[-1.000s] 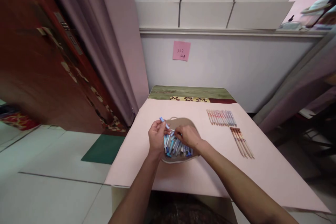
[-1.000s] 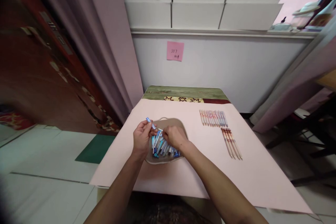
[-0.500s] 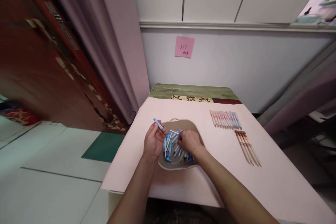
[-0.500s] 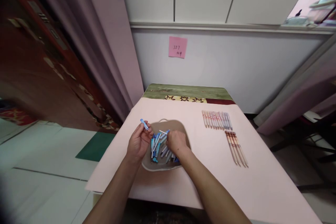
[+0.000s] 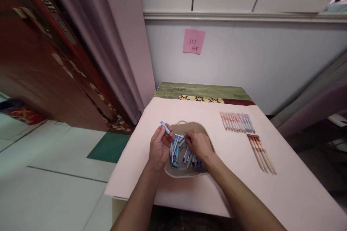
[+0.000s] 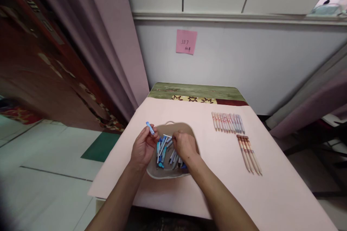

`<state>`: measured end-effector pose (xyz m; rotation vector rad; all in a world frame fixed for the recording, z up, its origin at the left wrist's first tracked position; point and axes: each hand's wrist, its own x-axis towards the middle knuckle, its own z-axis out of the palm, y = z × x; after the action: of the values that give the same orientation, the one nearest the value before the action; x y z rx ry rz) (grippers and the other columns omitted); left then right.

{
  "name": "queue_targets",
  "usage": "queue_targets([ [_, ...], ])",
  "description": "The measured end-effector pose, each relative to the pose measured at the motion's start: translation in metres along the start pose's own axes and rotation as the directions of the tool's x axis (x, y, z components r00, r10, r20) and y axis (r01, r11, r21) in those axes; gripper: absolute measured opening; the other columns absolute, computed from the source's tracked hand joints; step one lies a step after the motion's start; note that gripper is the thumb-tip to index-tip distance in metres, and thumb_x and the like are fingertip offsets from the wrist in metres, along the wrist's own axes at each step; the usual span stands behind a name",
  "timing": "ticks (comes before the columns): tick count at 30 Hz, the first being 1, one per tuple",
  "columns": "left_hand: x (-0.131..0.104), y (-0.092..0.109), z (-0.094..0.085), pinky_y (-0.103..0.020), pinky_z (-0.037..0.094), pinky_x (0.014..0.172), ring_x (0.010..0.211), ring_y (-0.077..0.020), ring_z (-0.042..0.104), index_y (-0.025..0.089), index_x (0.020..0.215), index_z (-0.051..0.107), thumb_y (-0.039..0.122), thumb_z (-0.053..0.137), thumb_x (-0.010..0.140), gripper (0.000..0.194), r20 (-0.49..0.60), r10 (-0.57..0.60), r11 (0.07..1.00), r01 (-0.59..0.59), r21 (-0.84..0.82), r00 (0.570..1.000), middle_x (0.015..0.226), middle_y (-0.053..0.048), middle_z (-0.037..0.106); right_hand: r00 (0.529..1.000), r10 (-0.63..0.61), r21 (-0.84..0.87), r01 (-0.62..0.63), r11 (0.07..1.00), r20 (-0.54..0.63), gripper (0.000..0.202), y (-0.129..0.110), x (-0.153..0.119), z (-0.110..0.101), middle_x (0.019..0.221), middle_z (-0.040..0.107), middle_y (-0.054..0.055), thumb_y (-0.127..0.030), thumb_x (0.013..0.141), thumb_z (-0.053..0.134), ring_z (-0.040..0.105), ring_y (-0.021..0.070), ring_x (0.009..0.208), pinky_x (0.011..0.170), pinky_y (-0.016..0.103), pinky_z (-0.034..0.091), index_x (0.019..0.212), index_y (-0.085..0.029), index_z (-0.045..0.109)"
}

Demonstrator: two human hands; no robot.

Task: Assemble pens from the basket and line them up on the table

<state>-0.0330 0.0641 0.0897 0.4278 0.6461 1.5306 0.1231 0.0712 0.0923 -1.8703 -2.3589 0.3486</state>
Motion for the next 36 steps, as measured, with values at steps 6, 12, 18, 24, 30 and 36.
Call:
queue_targets([
  [6,-0.002,0.0,0.001,-0.02,0.046,0.057,0.06,-0.008,0.055,0.014,0.089,0.065,0.022,0.068,0.078,0.014,0.012,0.012,1.0,-0.012,0.011,1.0,0.076,-0.002,0.062,0.999,-0.003,-0.017,0.003,1.0,0.033,0.025,0.0,0.001,0.003,0.101,0.068,0.005,-0.027,0.095,0.042,0.065,0.0188,0.089,0.072,0.027,0.043,0.099,-0.026,0.067],
  [12,-0.003,-0.001,0.002,-0.02,0.046,0.057,0.059,-0.008,0.056,0.015,0.09,0.065,0.022,0.069,0.078,0.015,0.021,0.015,1.0,-0.015,0.023,1.0,0.077,-0.002,0.063,0.999,-0.033,0.013,0.032,0.999,0.043,0.032,-0.001,-0.001,0.002,0.119,0.061,0.006,-0.023,0.092,0.043,0.063,0.0187,0.098,0.077,0.027,0.044,0.121,-0.027,0.058],
  [18,-0.003,-0.001,0.001,-0.02,0.046,0.058,0.059,-0.0079,0.055,0.014,0.091,0.065,0.023,0.068,0.079,0.015,0.027,0.017,0.999,-0.018,0.042,0.999,0.076,-0.002,0.062,0.987,-0.152,0.057,0.149,0.987,0.055,0.04,-0.003,-0.004,0.001,0.125,0.057,0.004,-0.018,0.094,0.036,0.062,0.0187,0.097,0.076,0.028,0.044,0.127,-0.031,0.054],
  [24,-0.002,-0.002,0.001,-0.02,0.046,0.057,0.059,-0.008,0.056,0.014,0.092,0.065,0.022,0.068,0.079,0.016,0.027,0.016,0.999,-0.017,0.045,1.0,0.076,-0.002,0.062,0.957,-0.283,0.137,0.273,0.952,0.06,0.035,-0.003,-0.005,-0.001,0.118,0.061,0.002,-0.021,0.093,0.043,0.061,0.0175,0.099,0.081,0.025,0.042,0.119,-0.032,0.063],
  [30,-0.003,-0.002,0.002,-0.02,0.046,0.057,0.059,-0.0079,0.056,0.014,0.091,0.064,0.023,0.069,0.077,0.017,0.023,0.012,0.999,-0.013,0.052,1.0,0.075,-0.001,0.063,0.892,-0.419,0.103,0.406,0.908,0.171,0.035,-0.008,-0.007,0.001,0.121,0.062,0.0,-0.018,0.086,0.05,0.062,0.0192,0.098,0.08,0.027,0.043,0.11,-0.035,0.068],
  [36,-0.004,-0.002,0.004,-0.02,0.046,0.057,0.058,-0.0079,0.056,0.015,0.092,0.064,0.023,0.069,0.077,0.017,0.017,0.023,0.998,-0.025,0.065,1.0,0.075,-0.001,0.063,0.922,-0.326,0.006,0.332,0.943,0.207,0.027,-0.011,-0.007,0.0,0.109,0.066,0.008,-0.018,0.083,0.049,0.063,0.0217,0.089,0.077,0.03,0.044,0.097,-0.023,0.072],
])
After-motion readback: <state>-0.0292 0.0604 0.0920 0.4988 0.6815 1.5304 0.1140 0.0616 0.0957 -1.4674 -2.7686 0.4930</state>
